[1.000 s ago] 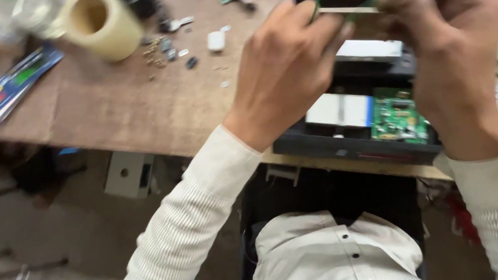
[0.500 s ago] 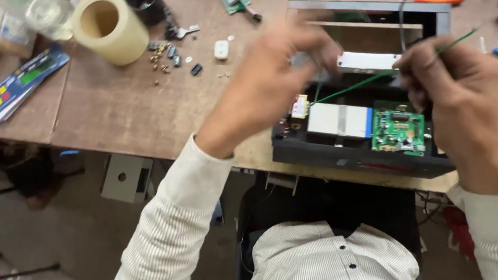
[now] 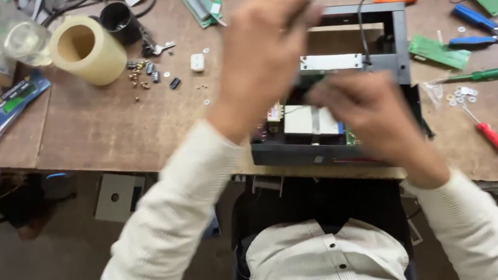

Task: Assembling and soldering components inside an electronic device enclosure.

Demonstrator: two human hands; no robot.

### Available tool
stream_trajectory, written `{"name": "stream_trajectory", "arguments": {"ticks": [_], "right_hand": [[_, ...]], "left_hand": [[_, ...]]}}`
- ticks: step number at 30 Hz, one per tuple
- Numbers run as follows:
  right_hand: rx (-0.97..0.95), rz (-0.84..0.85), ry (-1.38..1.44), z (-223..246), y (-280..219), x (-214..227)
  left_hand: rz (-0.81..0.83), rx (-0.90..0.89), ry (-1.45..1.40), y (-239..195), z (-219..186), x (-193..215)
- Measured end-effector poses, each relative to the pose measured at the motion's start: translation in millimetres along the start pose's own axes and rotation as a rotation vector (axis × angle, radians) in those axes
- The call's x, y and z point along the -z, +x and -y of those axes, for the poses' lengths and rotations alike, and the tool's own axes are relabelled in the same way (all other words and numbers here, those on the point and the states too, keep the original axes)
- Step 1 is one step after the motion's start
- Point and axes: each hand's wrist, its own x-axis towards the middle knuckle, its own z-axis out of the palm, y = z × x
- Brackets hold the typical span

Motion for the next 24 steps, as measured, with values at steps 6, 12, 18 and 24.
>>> {"name": "stream_trajectory", "arguments": {"ticks": [6, 12, 18, 24], "right_hand": [[0.067, -0.276, 0.488, 6.9, 12.3, 53.8], [0.399, -0.525, -0.122, 9.6, 4.2, -7.6], [0.260, -0.030, -0.107, 1.1, -13.2, -9.5], [-0.053, -0.203, 0.544, 20.7, 2.3, 30.5]], "left_hand": [[0.722, 0.015, -0.283, -9.1, -22.0, 10.2], [0.377, 0.197, 0.331, 6.4, -44.8, 9.6], [0.015, -0.063, 0.224, -1.1, -1.7, 32.5], [0.745, 0.037, -0.301, -27.6, -18.7, 22.7]]}}
